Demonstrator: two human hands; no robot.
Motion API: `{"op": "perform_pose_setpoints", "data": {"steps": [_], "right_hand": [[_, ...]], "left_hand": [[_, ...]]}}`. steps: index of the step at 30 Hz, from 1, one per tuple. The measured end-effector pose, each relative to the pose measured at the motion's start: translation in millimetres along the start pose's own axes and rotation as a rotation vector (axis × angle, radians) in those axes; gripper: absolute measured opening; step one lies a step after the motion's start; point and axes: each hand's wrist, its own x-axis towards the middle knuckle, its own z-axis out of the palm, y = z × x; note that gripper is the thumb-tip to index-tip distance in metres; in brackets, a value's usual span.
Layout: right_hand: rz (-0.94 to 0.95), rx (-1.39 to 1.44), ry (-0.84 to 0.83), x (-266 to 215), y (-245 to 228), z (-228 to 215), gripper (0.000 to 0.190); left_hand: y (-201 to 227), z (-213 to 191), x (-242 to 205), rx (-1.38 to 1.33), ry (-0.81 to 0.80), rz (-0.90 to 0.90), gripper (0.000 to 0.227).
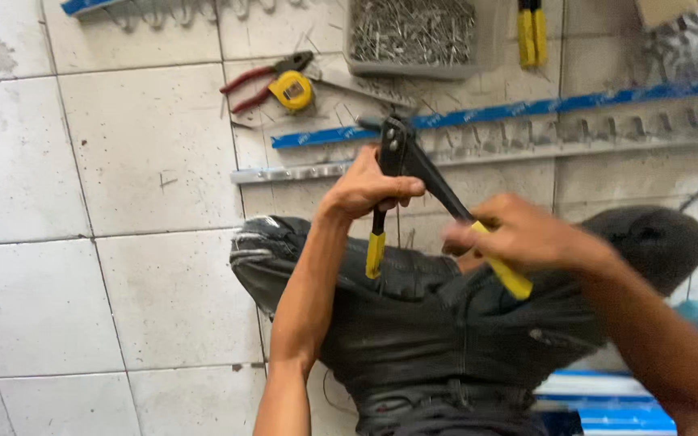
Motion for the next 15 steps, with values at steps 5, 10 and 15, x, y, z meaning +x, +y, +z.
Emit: {"op": "perform_pose_setpoints", "data": {"steps": [5, 10, 15], "right_hand": [[-0.408, -0.401, 0.615, 172.8, 17.5, -95.1, 0.052], [-0.685, -0.655, 0.871, 378.2, 31.0, -136.2, 0.026], [-0.430, -0.715, 0.741, 417.8, -3.5, -126.9, 0.023]], "left_hand": [[29.2, 40.0, -11.8, 0.199, 0.019, -0.136, 0.038], [4.7, 69.0, -57.2, 0.378, -0.112, -0.158, 0.045], [27.8, 68.9, -74.3, 0.281, -0.051, -0.453, 0.046]]}}
